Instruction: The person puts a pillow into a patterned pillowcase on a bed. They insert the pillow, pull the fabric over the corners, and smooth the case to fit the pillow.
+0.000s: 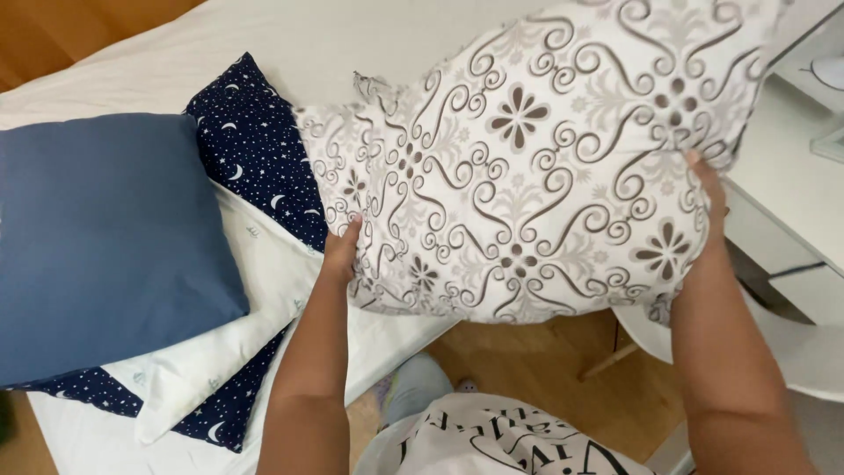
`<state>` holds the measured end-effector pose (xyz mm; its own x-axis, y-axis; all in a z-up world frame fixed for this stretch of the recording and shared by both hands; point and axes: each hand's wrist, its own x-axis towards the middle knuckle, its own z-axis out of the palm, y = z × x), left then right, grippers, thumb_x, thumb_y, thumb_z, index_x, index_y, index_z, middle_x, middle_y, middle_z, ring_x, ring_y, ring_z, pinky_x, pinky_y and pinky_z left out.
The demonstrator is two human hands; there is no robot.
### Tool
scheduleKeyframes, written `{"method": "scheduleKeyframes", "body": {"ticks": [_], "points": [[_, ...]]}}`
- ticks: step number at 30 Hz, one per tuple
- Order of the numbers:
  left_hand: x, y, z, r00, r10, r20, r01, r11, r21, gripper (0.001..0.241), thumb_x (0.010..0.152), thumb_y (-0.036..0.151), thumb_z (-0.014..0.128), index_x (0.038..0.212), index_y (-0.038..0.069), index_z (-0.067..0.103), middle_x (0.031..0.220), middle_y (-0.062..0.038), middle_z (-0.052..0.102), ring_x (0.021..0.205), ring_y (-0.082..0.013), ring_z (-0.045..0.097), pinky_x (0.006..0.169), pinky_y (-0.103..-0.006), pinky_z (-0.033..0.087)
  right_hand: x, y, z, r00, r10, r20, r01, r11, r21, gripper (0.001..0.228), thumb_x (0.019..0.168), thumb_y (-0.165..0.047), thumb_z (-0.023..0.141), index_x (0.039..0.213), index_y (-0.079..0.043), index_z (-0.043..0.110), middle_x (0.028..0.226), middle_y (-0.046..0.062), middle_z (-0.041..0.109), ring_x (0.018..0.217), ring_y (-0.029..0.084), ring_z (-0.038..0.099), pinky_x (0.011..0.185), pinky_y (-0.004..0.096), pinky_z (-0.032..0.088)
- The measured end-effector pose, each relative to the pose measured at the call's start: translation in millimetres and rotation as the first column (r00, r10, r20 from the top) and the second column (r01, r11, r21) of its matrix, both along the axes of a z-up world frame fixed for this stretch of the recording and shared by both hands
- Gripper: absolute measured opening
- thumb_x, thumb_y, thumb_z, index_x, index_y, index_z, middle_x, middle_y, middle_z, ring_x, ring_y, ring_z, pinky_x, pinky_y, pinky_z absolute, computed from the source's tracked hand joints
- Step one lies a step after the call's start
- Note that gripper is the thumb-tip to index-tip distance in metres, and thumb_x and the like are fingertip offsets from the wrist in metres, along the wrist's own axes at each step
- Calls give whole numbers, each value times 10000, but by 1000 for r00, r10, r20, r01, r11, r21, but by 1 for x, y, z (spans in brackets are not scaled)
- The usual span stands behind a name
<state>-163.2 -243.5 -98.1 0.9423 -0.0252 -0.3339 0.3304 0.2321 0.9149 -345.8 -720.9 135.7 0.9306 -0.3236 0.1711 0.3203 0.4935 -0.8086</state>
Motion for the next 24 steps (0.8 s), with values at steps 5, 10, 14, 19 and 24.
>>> {"method": "scheduleKeyframes", "body": {"ticks": [5,10,14,19,24], "points": [[21,-7,-4,960,219,175,-244,960,135,479,919,124,676,1367,-25,590,1264,-126,699,1069,-208,668,925,-329,534,49,-88,-124,982,6,-188,7,998,69,618,1039,-265,689,1536,41,484,1438,163,625,1238,269,632,1098,391,499],[95,-5,52,893,359,270,-405,904,137,382,909,135,720,1250,-26,663,1143,-92,732,958,-161,669,847,-304,544,123,-151,-193,979,30,-203,-21,999,47,598,1043,-269,621,1547,13,467,1431,159,614,1226,264,629,1073,390,496],[166,-17,86,847,395,356,-482,853,199,384,900,200,771,1197,-27,680,1105,-88,749,928,-158,686,834,-293,554,193,-161,-176,971,92,-220,-62,988,139,612,1024,-342,546,1538,-16,476,1448,154,619,1251,277,631,1101,389,496],[221,-53,95,824,448,346,-562,578,592,585,873,345,822,1314,31,599,1213,-158,661,1069,-263,640,929,-374,522,276,-168,-187,903,18,-428,6,999,53,642,974,-422,530,1502,-57,509,1409,131,640,1211,277,628,1026,375,499],[240,-114,39,988,46,144,-151,267,952,958,714,439,888,1523,317,389,1561,-228,218,1441,-497,189,1185,-663,174,337,-181,-298,670,-432,-604,-34,795,-606,677,961,-395,716,1478,13,559,1384,238,573,1221,322,583,967,422,485]]}}
